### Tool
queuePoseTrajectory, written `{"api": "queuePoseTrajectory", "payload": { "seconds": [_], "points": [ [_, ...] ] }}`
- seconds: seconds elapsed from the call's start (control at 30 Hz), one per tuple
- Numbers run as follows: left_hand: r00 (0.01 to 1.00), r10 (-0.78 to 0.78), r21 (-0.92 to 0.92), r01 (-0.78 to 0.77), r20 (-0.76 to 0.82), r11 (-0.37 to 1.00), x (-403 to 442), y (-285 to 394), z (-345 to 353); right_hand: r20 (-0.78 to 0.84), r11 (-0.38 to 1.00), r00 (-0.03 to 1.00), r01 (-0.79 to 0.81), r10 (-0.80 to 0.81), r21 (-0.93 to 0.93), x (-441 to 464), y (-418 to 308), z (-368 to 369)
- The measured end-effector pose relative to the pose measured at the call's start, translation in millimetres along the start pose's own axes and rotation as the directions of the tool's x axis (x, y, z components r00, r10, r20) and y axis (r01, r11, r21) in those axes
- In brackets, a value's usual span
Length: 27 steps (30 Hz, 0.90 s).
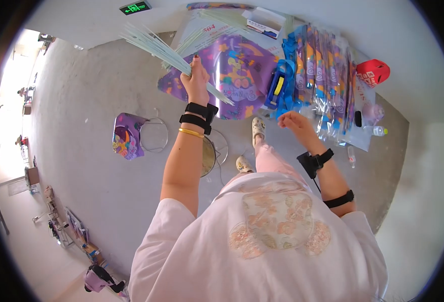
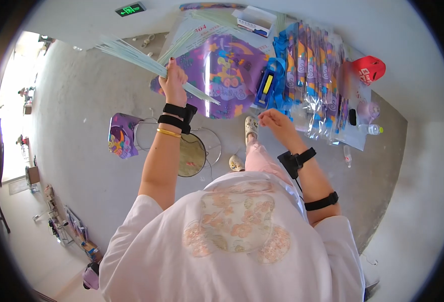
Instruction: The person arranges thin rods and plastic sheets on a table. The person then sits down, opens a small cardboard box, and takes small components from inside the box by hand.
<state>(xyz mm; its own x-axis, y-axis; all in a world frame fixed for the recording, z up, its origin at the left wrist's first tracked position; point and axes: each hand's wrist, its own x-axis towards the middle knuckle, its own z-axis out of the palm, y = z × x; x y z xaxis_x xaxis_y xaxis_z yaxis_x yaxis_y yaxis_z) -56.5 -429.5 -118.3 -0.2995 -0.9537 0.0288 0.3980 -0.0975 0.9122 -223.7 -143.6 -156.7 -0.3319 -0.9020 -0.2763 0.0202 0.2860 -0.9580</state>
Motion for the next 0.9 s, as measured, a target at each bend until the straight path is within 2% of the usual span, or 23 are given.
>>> {"api": "queuePoseTrajectory", "payload": {
  "seconds": [0.1, 0.17, 0.23, 0.3, 0.37, 0.43, 0.5, 0.53, 0.6, 0.63, 0.7, 0.73, 0.77, 0.87, 0.9],
  "points": [
    [0.999, 0.028, 0.031, -0.028, -0.016, 0.999, 34, -29, 7, 0.068, 0.994, 0.997, -0.036, 0.029, 0.1, 39, 23, -10],
    [0.999, -0.001, 0.125, 0.007, -0.044, 0.992, 56, -53, 21, 0.07, 0.994, 0.996, -0.069, 0.063, 0.081, 73, 38, -23],
    [0.996, -0.072, 0.194, 0.082, -0.059, 0.978, 77, -88, 31, 0.057, 0.992, 0.992, -0.115, 0.113, 0.046, 106, 44, -32],
    [0.996, -0.063, 0.313, 0.078, -0.058, 0.947, 97, -130, 46, 0.025, 0.994, 0.994, -0.111, 0.11, 0.022, 143, 37, -46],
    [0.988, -0.148, 0.278, 0.154, -0.043, 0.948, 112, -163, 69, -0.049, 0.996, 0.995, -0.092, 0.091, -0.022, 183, 34, -58],
    [0.975, -0.219, 0.343, 0.213, -0.02, 0.915, 122, -182, 97, -0.111, 0.997, 0.993, -0.035, 0.042, 0.067, 229, 13, -68],
    [0.926, -0.373, 0.367, 0.329, 0.052, 0.87, 132, -212, 110, -0.132, 0.979, 0.973, 0.179, -0.191, -0.096, 275, -7, -77],
    [0.933, -0.355, 0.412, 0.304, 0.051, 0.859, 137, -232, 119, -0.135, 0.945, 0.944, 0.278, -0.302, -0.171, 302, -10, -80],
    [0.927, -0.314, 0.395, 0.214, 0.208, 0.894, 148, -256, 134, -0.057, 0.964, 0.975, 0.203, -0.215, -0.169, 346, -16, -89],
    [0.918, -0.199, 0.437, 0.032, 0.343, 0.899, 157, -266, 139, -0.078, 0.984, 0.981, 0.176, -0.178, -0.024, 360, -19, -90],
    [0.913, -0.255, 0.304, 0.157, 0.318, 0.94, 167, -286, 157, -0.083, 0.99, 0.988, 0.134, -0.132, 0.03, 386, -12, -95],
    [0.908, -0.217, 0.415, 0.054, 0.358, 0.908, 177, -289, 164, -0.081, 0.991, 0.992, 0.106, -0.099, 0.085, 398, -14, -99],
    [0.907, -0.218, 0.403, 0.06, 0.359, 0.913, 187, -301, 168, -0.128, 0.989, 0.984, 0.117, -0.127, -0.085, 401, -14, -105],
    [0.82, -0.17, 0.496, -0.153, 0.546, 0.855, 219, -390, 162, -0.159, 0.953, 0.952, 0.227, -0.26, -0.199, 427, -12, -121],
    [0.781, -0.162, 0.516, -0.228, 0.604, 0.826, 227, -408, 163, -0.155, 0.953, 0.954, 0.221, -0.255, -0.208, 436, -10, -126]
  ]
}}
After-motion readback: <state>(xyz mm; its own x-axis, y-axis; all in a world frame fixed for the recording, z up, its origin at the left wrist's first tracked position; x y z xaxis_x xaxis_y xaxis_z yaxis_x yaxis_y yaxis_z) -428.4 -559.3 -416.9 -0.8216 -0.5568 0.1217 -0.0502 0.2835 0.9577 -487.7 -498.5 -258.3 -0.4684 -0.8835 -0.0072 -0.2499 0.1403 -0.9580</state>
